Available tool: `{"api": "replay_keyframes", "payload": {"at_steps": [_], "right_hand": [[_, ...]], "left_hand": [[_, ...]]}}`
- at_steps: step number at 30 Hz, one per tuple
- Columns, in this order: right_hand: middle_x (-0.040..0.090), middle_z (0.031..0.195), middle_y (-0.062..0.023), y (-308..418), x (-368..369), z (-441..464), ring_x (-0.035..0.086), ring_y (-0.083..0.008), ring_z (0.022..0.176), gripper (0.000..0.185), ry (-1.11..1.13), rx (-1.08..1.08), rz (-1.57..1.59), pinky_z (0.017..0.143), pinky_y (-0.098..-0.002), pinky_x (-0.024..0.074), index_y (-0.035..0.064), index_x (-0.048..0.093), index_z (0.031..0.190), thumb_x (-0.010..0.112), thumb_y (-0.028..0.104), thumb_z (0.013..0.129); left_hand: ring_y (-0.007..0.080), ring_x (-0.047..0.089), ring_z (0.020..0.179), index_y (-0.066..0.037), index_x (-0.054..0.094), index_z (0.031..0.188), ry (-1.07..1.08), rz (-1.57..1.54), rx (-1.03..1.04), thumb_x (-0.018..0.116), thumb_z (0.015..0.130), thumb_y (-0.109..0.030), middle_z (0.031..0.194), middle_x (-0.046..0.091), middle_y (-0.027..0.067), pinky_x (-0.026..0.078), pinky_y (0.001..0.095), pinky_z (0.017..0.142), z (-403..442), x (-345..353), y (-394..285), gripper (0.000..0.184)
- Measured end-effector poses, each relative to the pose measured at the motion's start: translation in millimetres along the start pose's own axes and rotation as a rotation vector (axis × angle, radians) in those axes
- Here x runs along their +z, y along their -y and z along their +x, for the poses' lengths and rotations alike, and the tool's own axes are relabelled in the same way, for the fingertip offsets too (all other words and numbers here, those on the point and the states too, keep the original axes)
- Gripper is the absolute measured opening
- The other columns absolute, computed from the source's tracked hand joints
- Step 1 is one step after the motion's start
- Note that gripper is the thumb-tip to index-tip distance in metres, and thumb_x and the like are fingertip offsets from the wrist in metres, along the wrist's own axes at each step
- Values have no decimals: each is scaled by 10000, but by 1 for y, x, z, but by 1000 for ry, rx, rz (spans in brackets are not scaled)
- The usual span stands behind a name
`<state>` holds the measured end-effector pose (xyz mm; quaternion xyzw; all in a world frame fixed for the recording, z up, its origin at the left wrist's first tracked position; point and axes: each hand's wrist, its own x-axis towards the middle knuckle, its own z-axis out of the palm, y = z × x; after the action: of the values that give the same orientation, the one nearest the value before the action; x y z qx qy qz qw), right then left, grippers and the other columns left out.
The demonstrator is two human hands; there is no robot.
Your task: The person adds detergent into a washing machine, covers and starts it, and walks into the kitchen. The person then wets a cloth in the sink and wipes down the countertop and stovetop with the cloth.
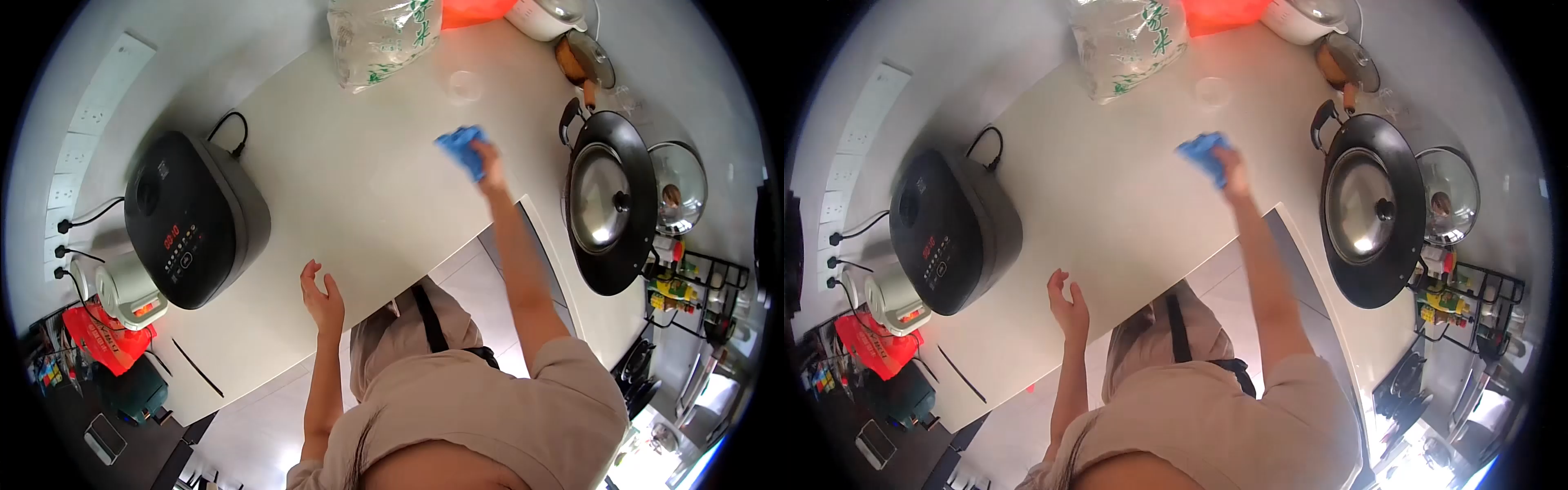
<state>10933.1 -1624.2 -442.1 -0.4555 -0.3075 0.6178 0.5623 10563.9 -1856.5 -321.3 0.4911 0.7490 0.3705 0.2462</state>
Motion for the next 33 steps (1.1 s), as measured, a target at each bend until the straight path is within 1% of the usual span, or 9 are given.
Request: {"api": "replay_keyframes", "payload": {"at_steps": [1, 2, 3, 7, 10, 14, 17, 25, 33], "right_hand": [[597, 1084, -123, 40, -1, 7, 542, -203, 1044, 391, -274, -28, -168, 947, -346, 400, -27, 575, 1085, 576, 279, 842], [606, 1064, -121, 57, -33, 40, 552, -210, 1012, 417, -309, -69, -366, 910, -325, 410, -37, 574, 1097, 564, 301, 853], [645, 920, -44, 102, -10, 37, 598, -142, 858, 282, -538, 55, -592, 783, -253, 456, 13, 634, 982, 554, 258, 868], [577, 1183, -130, 67, -80, 114, 529, -230, 1090, 413, -399, -263, -1008, 915, -314, 401, 33, 546, 1215, 509, 292, 895], [370, 1424, -143, 57, -37, 89, 308, -336, 1325, 504, -352, -397, -1644, 1069, -414, 283, 59, 481, 1308, 501, 300, 866], [363, 1435, -102, 25, -10, 56, 285, -367, 1325, 517, -233, -476, -1693, 1078, -467, 258, 126, 477, 1326, 516, 292, 837], [282, 1488, -56, -2, 40, 24, 195, -319, 1376, 584, -93, -332, -1954, 1094, -467, 229, 185, 361, 1408, 475, 384, 871], [307, 1475, -44, -36, 171, -54, 232, -305, 1363, 561, 465, -470, -1608, 1086, -479, 235, 175, 435, 1356, 588, 298, 830], [318, 1472, 11, -49, 211, -134, 225, -263, 1378, 496, 1152, -600, -1341, 1108, -448, 222, 197, 481, 1317, 581, 248, 835]], "left_hand": [[314, 545, 1045, 29, 462, 1205, 12, 4, -6, 514, 856, 4, 1123, 559, 164, 431, 394, 929, 1, 2, -1, 353], [313, 545, 1044, 26, 465, 1203, 22, 3, -16, 513, 857, 2, 1122, 560, 163, 429, 393, 932, 1, 3, -3, 350], [311, 545, 1044, 23, 469, 1200, 31, 7, -30, 512, 858, 0, 1120, 562, 162, 427, 392, 935, 1, 3, -5, 346], [301, 546, 1043, 9, 487, 1189, 60, 16, -67, 512, 858, -8, 1112, 572, 156, 425, 393, 934, 3, 8, -9, 333], [296, 547, 1044, 3, 498, 1181, 41, 19, -63, 521, 851, -8, 1108, 578, 155, 423, 394, 935, 2, 10, -9, 331], [290, 548, 1047, 4, 521, 1145, 48, 2, -90, 524, 854, -25, 1114, 579, 153, 421, 382, 928, -1, 13, -5, 293], [292, 550, 1037, -1, 543, 1108, 68, 20, -90, 523, 855, -34, 1103, 580, 146, 424, 371, 909, -1, 13, -6, 255], [295, 557, 1006, -14, 575, 1035, 34, -2, -90, 532, 841, -24, 1063, 582, 133, 435, 373, 868, -20, 2, -14, 199], [302, 567, 978, -15, 590, 998, -50, 24, -84, 536, 831, -16, 1016, 599, 134, 443, 381, 855, -59, -29, 11, 175]]}}
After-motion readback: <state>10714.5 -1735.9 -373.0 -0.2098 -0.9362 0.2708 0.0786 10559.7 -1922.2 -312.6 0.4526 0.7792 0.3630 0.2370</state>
